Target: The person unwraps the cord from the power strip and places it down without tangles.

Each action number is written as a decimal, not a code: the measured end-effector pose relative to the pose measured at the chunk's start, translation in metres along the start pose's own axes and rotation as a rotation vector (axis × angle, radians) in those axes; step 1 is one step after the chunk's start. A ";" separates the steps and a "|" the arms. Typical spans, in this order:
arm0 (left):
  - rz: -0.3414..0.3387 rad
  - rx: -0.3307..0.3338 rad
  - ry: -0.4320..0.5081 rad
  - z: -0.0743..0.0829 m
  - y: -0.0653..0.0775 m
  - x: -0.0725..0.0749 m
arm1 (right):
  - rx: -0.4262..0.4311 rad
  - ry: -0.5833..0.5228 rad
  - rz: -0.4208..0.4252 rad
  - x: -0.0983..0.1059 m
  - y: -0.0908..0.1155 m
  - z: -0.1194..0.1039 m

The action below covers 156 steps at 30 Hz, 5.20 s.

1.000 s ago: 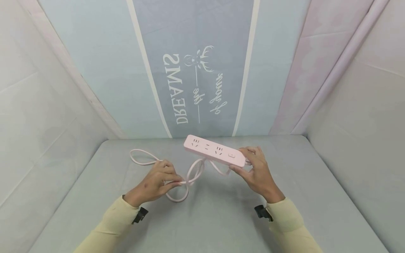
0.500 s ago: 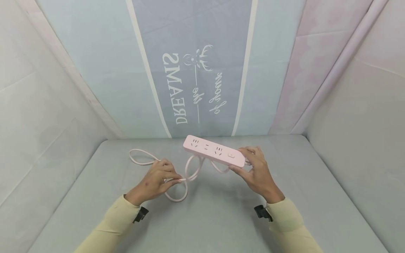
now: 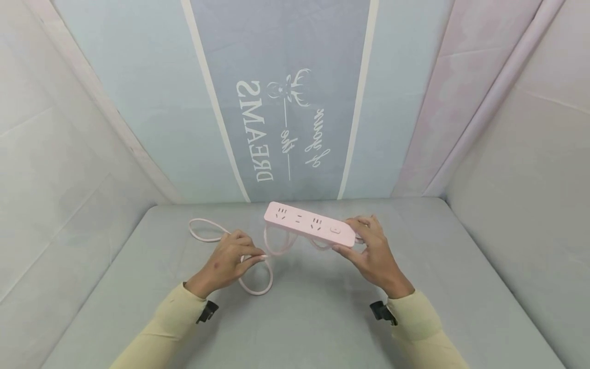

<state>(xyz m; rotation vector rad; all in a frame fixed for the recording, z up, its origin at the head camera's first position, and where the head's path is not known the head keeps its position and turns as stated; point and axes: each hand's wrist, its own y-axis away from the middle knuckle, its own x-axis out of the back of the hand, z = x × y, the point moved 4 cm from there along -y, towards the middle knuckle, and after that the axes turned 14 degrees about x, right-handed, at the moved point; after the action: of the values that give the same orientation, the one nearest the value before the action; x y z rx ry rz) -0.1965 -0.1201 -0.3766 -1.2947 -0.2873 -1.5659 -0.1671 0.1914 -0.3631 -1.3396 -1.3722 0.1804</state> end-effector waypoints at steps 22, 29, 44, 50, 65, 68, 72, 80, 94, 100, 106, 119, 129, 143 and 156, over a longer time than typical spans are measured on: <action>0.027 0.138 -0.029 -0.010 -0.003 -0.014 | 0.057 -0.050 0.012 -0.002 0.007 -0.001; 0.002 0.169 -0.047 -0.012 -0.003 -0.018 | 0.054 -0.045 0.030 -0.005 0.009 -0.002; -0.068 0.144 0.010 -0.009 0.003 -0.017 | -0.003 -0.035 0.050 -0.012 0.013 0.001; -0.037 0.136 -0.010 -0.012 0.012 -0.010 | -0.020 -0.019 0.073 -0.015 0.014 0.002; 0.054 0.152 -0.034 -0.018 0.028 0.003 | -0.165 0.075 0.124 -0.021 0.028 0.011; 0.070 0.152 -0.033 -0.020 0.030 0.004 | -0.204 0.096 0.123 -0.022 0.030 0.014; 0.076 0.153 -0.034 -0.022 0.033 0.004 | -0.267 0.120 0.127 -0.023 0.034 0.017; 0.064 0.178 -0.041 -0.024 0.042 0.004 | -0.396 0.152 0.130 -0.027 0.039 0.023; -0.027 0.257 -0.030 -0.026 0.058 -0.003 | -0.502 0.324 0.071 -0.023 0.048 0.040; -0.088 0.289 -0.011 -0.028 0.066 -0.008 | -0.560 0.354 0.003 -0.025 0.047 0.049; -0.088 0.268 0.005 -0.029 0.075 -0.011 | -0.604 0.381 -0.067 -0.026 0.051 0.059; -0.095 0.262 0.010 -0.030 0.079 -0.009 | -0.668 0.386 -0.123 -0.028 0.051 0.073; -0.124 0.292 0.025 -0.028 0.075 -0.009 | -0.652 0.447 -0.196 -0.021 0.041 0.074; -0.147 0.303 0.002 -0.023 0.072 -0.010 | -0.714 0.464 -0.384 -0.026 0.050 0.083; -0.142 0.317 -0.035 -0.021 0.070 -0.008 | -0.699 0.505 -0.427 -0.037 0.053 0.078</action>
<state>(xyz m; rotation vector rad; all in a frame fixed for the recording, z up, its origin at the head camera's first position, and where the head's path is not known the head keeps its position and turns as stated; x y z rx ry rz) -0.1539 -0.1608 -0.4198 -1.0726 -0.6353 -1.5425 -0.2068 0.2256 -0.4501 -1.4609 -1.2796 -0.9407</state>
